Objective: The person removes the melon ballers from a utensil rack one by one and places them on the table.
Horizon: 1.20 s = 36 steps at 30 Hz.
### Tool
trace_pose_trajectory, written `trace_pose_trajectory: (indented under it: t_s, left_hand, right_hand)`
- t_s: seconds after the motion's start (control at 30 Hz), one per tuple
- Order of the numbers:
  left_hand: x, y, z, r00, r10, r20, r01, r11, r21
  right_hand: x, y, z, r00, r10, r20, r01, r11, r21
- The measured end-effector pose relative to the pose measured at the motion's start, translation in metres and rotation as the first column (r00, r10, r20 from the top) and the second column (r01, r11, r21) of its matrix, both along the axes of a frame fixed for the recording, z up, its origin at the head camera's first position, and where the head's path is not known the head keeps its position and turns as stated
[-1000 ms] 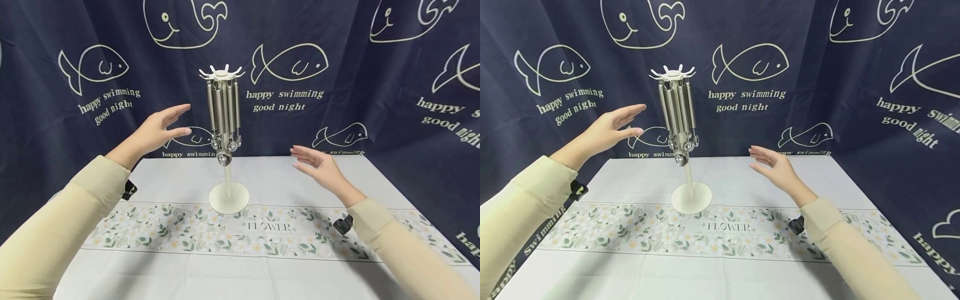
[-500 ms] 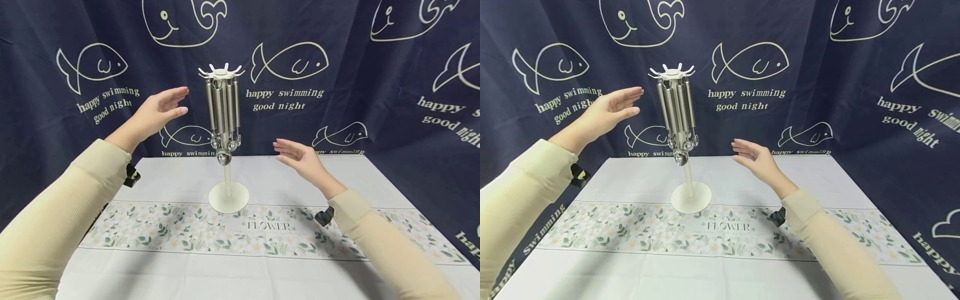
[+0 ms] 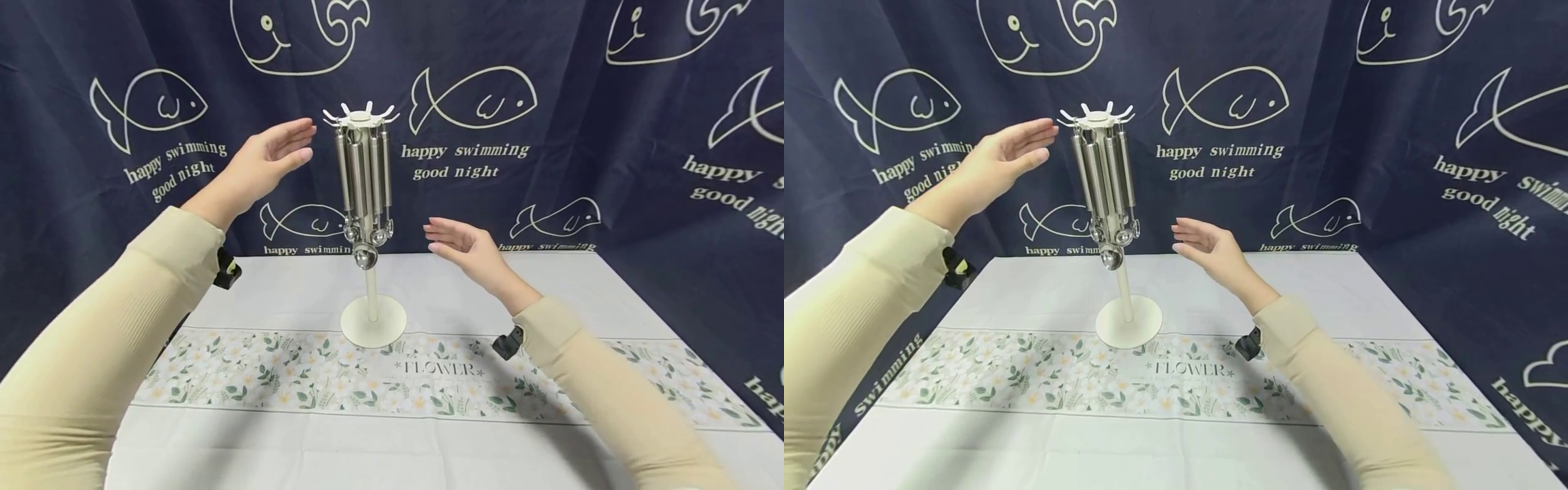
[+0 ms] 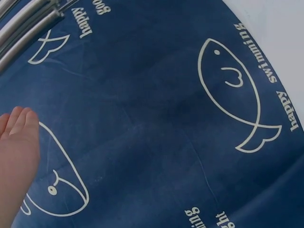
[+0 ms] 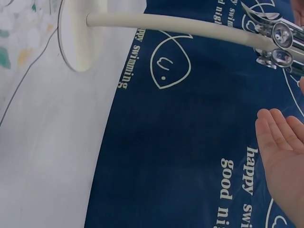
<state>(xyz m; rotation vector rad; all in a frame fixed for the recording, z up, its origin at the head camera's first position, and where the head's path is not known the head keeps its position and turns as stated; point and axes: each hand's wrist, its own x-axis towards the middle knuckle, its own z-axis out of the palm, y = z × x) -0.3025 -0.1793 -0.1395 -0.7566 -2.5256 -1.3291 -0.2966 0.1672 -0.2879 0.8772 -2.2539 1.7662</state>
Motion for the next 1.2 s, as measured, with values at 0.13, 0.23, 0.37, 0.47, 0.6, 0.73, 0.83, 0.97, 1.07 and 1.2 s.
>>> trace_pose_trajectory:
  t_s: [0.13, 0.23, 0.37, 0.47, 0.6, 0.73, 0.83, 0.97, 1.07, 1.2]
  left_hand:
    - [-0.003, 0.0, 0.005, 1.0, -0.027, 0.015, 0.026, 0.999, 0.038]
    - [-0.005, -0.001, 0.009, 0.998, -0.055, 0.02, 0.053, 0.996, 0.069]
    - [-0.008, 0.0, 0.012, 0.994, -0.107, 0.026, 0.103, 0.984, 0.143]
    - [-0.012, 0.003, 0.013, 0.984, -0.173, 0.044, 0.158, 0.957, 0.243]
    - [-0.016, 0.007, 0.013, 0.967, -0.248, 0.066, 0.212, 0.917, 0.337]
    - [-0.017, 0.011, 0.016, 0.955, -0.282, 0.09, 0.23, 0.898, 0.375]
    - [-0.017, 0.012, 0.018, 0.951, -0.288, 0.115, 0.225, 0.896, 0.384]
    - [-0.017, 0.014, 0.019, 0.949, -0.282, 0.144, 0.212, 0.904, 0.372]
    - [-0.018, 0.017, 0.019, 0.944, -0.292, 0.153, 0.218, 0.9, 0.378]
    - [-0.019, 0.02, 0.019, 0.94, -0.307, 0.149, 0.227, 0.888, 0.399]
  right_hand:
    - [0.0, -0.005, 0.002, 1.0, 0.001, 0.018, 0.0, 1.0, -0.027]
    - [-0.001, -0.008, 0.005, 1.0, -0.01, 0.027, 0.011, 0.999, -0.045]
    - [-0.007, -0.013, 0.007, 0.999, -0.032, 0.034, 0.034, 0.998, -0.054]
    - [-0.012, -0.017, 0.008, 0.998, -0.036, 0.051, 0.039, 0.997, -0.068]
    - [-0.017, -0.022, 0.01, 0.997, -0.035, 0.063, 0.041, 0.994, -0.097]
    - [-0.02, -0.027, 0.015, 0.998, -0.021, 0.06, 0.03, 0.988, -0.15]
    - [-0.021, -0.033, 0.019, 0.998, 0.004, 0.057, 0.006, 0.985, -0.173]
    - [-0.022, -0.041, 0.024, 0.998, 0.031, 0.053, -0.02, 0.982, -0.186]
    - [-0.022, -0.045, 0.027, 0.997, 0.053, 0.05, -0.041, 0.978, -0.206]
    - [-0.022, -0.051, 0.032, 0.996, 0.074, 0.057, -0.06, 0.974, -0.218]
